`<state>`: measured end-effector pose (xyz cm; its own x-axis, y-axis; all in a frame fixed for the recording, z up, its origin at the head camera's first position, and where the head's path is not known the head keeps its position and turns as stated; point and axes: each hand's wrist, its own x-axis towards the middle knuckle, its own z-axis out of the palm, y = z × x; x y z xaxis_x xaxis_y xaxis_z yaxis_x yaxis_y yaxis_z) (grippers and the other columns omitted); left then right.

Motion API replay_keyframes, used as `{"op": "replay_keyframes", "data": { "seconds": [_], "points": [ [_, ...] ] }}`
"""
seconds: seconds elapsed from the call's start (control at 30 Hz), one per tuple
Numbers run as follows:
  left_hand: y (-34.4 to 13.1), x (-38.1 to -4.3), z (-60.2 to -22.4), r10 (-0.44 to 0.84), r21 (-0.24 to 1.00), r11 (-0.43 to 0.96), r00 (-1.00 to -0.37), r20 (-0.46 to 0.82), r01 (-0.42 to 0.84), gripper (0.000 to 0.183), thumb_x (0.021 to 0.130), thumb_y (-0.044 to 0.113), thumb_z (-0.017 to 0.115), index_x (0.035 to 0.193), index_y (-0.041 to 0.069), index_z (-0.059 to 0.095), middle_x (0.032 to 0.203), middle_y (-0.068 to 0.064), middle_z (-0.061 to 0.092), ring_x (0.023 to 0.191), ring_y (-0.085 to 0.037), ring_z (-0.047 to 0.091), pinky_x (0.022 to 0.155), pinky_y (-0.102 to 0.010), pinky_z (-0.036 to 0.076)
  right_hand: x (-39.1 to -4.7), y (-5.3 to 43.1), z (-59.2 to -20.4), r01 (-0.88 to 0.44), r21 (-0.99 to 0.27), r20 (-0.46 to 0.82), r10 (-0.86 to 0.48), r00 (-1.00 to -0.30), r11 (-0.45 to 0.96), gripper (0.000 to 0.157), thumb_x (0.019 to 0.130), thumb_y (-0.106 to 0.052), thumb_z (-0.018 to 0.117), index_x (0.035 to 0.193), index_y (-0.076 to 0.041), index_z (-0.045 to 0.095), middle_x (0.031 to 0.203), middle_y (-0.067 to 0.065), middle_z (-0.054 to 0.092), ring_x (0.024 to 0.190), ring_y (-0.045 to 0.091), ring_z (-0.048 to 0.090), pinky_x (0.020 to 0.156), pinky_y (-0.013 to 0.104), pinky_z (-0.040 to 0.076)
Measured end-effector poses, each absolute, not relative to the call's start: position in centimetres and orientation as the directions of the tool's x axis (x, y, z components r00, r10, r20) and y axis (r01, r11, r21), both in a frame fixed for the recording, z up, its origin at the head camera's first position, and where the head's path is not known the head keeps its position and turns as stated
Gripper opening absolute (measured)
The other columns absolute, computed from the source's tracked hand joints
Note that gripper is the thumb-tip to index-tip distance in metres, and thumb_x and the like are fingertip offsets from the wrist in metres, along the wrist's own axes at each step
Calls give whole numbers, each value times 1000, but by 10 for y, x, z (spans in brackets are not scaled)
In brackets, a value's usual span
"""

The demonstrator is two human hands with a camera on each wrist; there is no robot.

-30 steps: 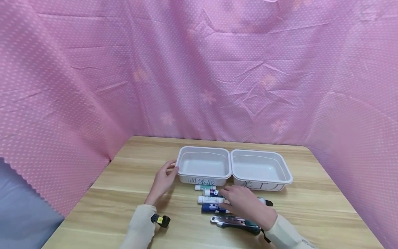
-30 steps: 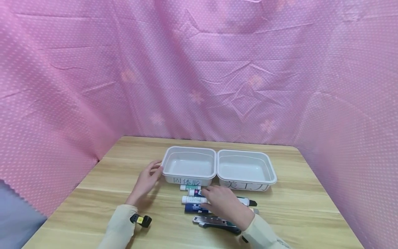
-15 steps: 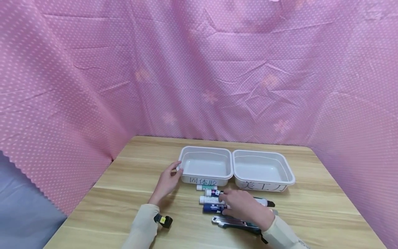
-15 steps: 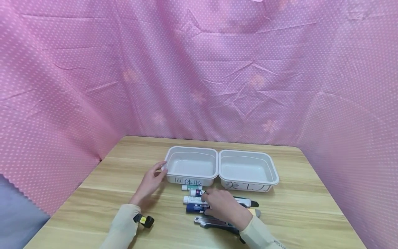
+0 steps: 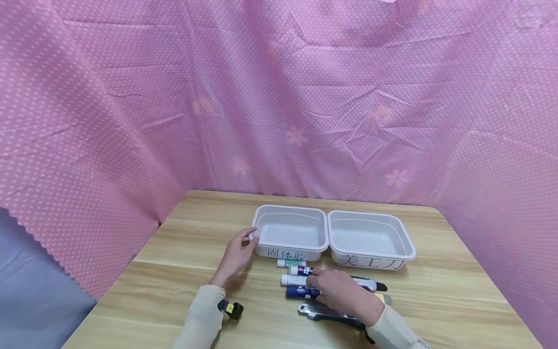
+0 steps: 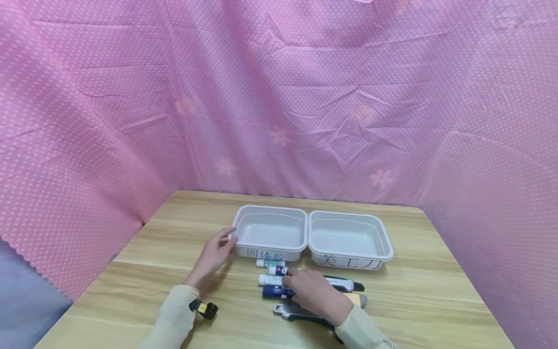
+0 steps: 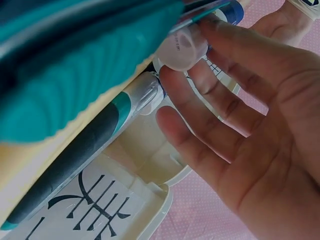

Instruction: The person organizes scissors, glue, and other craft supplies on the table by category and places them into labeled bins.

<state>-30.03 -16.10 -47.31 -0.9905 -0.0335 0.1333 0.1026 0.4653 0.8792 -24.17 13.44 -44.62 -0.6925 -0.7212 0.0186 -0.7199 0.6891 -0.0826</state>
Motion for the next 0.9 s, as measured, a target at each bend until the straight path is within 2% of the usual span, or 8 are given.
{"op": "replay_keyframes", "data": {
  "seconds": [0.33, 0.63, 0.9],
  "points": [
    [-164, -300, -469, -29, 872, 477, -990, 140, 109, 46, 105, 26, 58, 148, 9, 53, 150, -22, 52, 126, -40, 60, 100, -49, 57, -242, 131, -448, -734, -94, 30, -735, -677, 672, 32, 79, -10, 85, 107, -19, 73, 97, -3, 69, 77, 8, 62, 65, 25, 55],
    [-164, -300, -475, -21, 874, 469, -988, 152, 124, 46, 106, 26, 57, 148, 8, 52, 151, -22, 51, 126, -40, 60, 101, -49, 56, -238, 131, -440, -708, -141, -5, -716, -698, 692, 29, 87, -2, 75, 111, -17, 73, 95, -2, 72, 74, 6, 60, 68, 24, 57],
    [-162, -300, -476, -14, 880, 462, -991, 133, 112, 47, 107, 27, 55, 149, 9, 51, 154, -20, 48, 129, -40, 58, 104, -51, 54, -234, 135, -429, -704, -147, 37, -708, -706, 695, 38, 86, 3, 74, 117, -19, 74, 108, 2, 73, 93, 14, 68, 79, 29, 61]
  ]
}}
